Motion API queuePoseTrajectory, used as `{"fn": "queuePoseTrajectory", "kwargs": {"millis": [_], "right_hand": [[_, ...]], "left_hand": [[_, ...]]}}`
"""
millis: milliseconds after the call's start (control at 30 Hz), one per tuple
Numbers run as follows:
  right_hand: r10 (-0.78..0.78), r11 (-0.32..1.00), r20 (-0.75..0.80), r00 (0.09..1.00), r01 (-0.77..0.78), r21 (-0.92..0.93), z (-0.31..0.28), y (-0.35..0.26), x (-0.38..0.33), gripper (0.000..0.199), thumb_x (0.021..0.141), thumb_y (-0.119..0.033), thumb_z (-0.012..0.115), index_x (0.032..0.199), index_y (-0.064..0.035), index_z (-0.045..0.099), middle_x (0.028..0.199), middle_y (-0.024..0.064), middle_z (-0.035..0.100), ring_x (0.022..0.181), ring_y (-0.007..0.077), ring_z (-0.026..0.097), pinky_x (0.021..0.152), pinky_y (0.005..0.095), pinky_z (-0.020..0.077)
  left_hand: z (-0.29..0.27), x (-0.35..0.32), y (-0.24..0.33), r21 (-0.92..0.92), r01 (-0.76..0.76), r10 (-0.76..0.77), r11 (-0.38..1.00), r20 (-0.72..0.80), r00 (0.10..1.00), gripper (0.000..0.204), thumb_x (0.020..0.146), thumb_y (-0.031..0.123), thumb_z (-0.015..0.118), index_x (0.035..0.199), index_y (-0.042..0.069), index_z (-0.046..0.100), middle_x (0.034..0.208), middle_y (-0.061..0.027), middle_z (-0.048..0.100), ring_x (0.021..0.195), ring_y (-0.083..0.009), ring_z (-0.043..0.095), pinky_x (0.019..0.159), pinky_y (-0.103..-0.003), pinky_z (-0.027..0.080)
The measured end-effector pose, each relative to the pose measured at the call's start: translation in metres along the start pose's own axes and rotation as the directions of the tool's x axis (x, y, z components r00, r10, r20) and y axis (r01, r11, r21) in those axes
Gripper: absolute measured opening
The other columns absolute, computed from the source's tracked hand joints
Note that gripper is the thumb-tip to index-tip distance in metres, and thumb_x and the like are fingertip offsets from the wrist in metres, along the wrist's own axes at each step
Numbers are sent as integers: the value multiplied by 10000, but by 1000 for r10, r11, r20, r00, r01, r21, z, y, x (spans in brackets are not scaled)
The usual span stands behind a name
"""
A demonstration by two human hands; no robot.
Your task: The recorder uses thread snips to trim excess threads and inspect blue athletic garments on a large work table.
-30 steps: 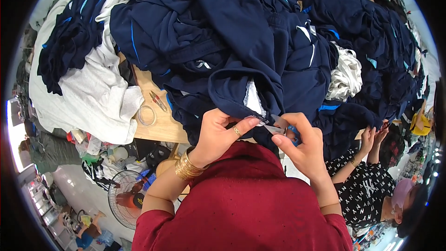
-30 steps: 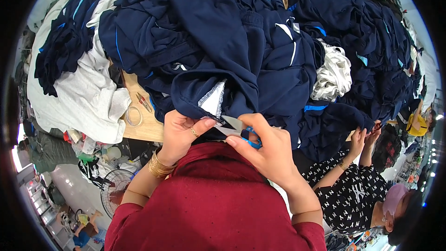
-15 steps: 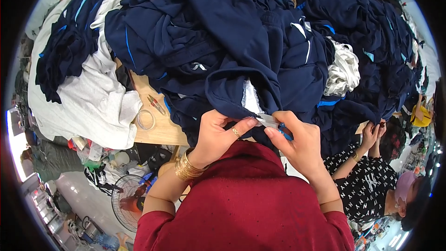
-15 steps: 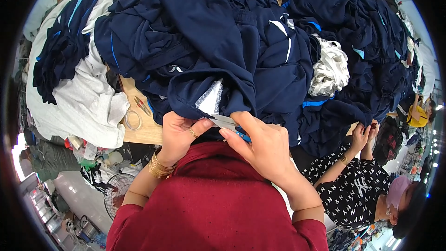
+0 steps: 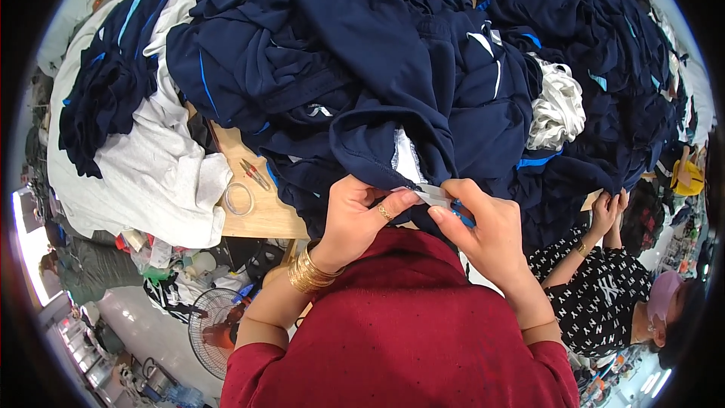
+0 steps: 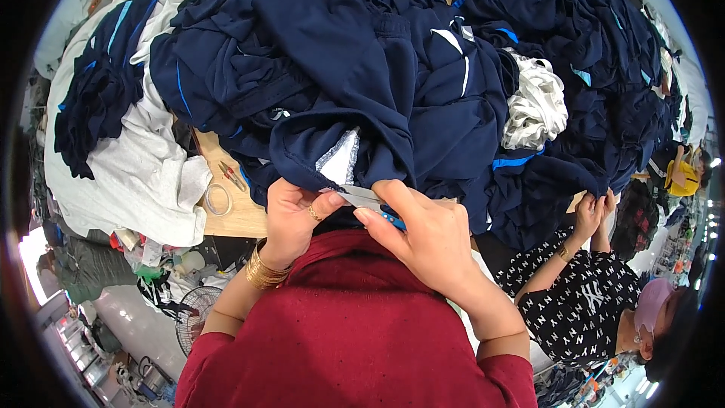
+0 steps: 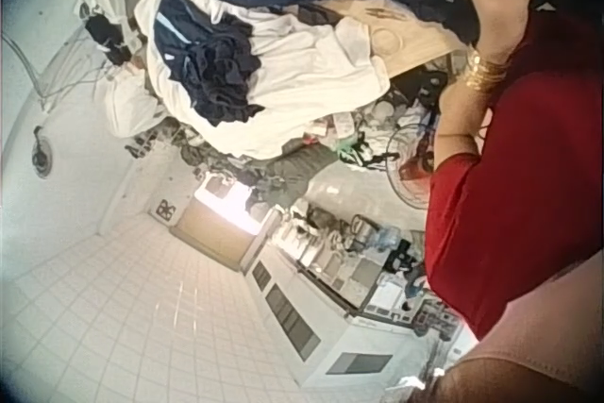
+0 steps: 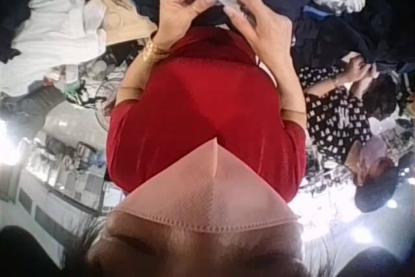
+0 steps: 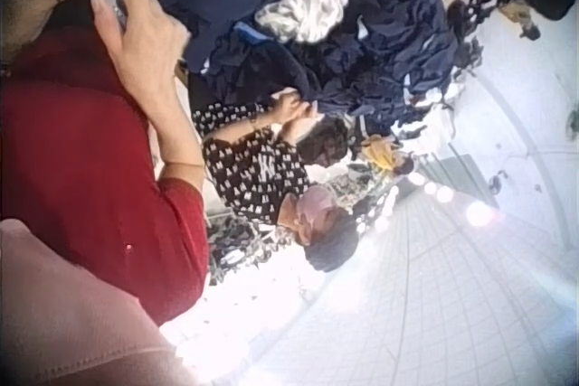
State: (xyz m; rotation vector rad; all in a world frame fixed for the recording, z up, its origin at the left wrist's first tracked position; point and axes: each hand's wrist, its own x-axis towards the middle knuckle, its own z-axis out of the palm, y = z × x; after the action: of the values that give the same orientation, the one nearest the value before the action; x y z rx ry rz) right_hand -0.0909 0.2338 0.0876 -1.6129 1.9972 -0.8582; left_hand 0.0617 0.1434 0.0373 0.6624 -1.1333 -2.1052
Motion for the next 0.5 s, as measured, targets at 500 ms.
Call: {"fn": "queuePoseTrajectory", "kwargs": {"millis": [500], "right_hand": [[75, 997, 34, 997, -75, 7, -1, -3, -1, 196, 814, -185, 644, 906, -30, 570, 663, 78, 583, 506, 195, 559, 482, 262, 417]], "left_hand": [[1, 1, -6, -47, -19, 19, 999, 0, 1000, 163, 825, -8, 629, 980, -28, 583, 930, -91, 640, 857, -134, 613, 794, -258, 498]]}}
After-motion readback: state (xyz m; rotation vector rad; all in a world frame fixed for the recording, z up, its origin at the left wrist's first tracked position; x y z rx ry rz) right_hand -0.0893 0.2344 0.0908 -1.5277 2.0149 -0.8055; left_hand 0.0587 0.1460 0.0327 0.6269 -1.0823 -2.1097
